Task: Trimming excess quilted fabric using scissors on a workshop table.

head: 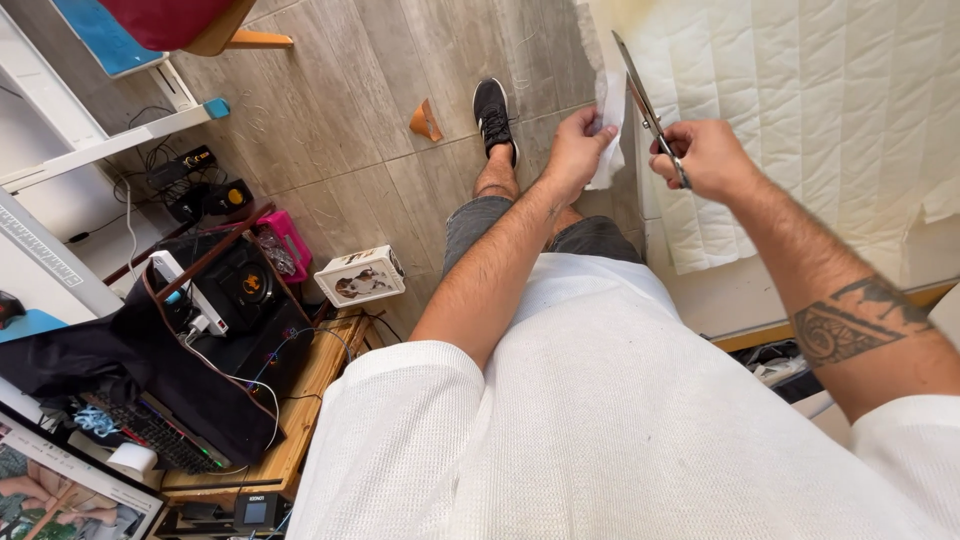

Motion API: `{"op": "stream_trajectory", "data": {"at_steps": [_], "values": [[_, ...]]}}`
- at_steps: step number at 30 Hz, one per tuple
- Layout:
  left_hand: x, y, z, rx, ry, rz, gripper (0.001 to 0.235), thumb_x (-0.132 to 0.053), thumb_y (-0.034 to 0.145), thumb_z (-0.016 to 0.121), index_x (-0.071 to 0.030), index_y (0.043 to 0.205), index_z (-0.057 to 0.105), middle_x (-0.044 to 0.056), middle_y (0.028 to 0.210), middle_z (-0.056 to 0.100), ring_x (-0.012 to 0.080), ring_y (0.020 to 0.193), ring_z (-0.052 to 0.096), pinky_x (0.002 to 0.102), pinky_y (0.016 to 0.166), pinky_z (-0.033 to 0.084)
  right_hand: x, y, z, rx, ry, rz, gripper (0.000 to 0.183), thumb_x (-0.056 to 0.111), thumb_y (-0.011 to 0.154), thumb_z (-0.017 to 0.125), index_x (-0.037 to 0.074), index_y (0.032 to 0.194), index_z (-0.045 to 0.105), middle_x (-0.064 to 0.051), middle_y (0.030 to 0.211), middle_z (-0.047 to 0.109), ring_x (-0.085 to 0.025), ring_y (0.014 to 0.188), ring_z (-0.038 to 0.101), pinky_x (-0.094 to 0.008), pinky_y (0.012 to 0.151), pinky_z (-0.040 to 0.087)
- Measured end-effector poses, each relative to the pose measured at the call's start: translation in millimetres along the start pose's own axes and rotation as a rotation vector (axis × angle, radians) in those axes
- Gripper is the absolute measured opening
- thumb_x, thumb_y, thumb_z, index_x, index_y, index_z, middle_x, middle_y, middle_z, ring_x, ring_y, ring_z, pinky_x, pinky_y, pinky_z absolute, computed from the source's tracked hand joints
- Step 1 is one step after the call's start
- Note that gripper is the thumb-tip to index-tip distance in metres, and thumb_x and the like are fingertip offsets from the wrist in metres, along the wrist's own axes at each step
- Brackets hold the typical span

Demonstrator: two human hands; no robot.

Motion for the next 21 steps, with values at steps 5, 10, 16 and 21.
{"op": "stream_trajectory", "data": {"at_steps": [5, 10, 16, 21], "values": [[-10, -3, -8, 0.016, 0.035, -0.001, 0.023, -0.010, 0.090, 0.073, -0.003, 0.112, 0.073, 0.007, 0.097, 0.075, 0.0158, 0.087, 0.067, 0.032, 0.079, 0.057, 63, 13, -26, 0.182, -0.377, 0.134, 0.023, 0.014, 0.081, 0.072, 0.001, 0.099, 0.073, -0.011, 0.069, 0.068, -0.019, 0.059, 0.066, -0.031, 0.063, 0.052], [-36, -14, -10, 0.050, 0.110, -0.009, 0.007, -0.012, 0.092, 0.068, -0.006, 0.091, 0.073, 0.000, 0.086, 0.073, 0.0122, 0.076, 0.062, 0.030, 0.070, 0.052, 93, 29, -36, 0.257, -0.710, 0.224, 0.022, 0.024, 0.083, 0.070, 0.005, 0.094, 0.076, -0.009, 0.075, 0.068, -0.023, 0.068, 0.057, -0.036, 0.063, 0.045], [-34, -9, -16, 0.047, 0.124, -0.015, 0.008, -0.010, 0.091, 0.069, -0.006, 0.092, 0.076, -0.001, 0.083, 0.074, 0.0116, 0.072, 0.063, 0.031, 0.067, 0.052, 103, 38, -34, 0.311, -0.774, 0.233, 0.027, 0.031, 0.085, 0.072, 0.005, 0.092, 0.075, -0.011, 0.074, 0.068, -0.026, 0.072, 0.057, -0.038, 0.063, 0.042], [-47, -10, -26, 0.052, 0.367, -0.030, 0.010, -0.015, 0.092, 0.070, -0.007, 0.087, 0.072, -0.003, 0.077, 0.063, 0.0129, 0.073, 0.055, 0.032, 0.070, 0.047, 108, 42, -27, 0.346, -0.815, 0.168, 0.023, 0.023, 0.082, 0.064, 0.002, 0.074, 0.068, -0.011, 0.060, 0.066, -0.026, 0.064, 0.058, -0.039, 0.056, 0.042]]}}
Point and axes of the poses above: each hand's wrist, its own y-axis towards the middle knuckle, its own z-axis out of the palm, x = y × z, the point moved 4 cm from there along y, towards the middle knuckle
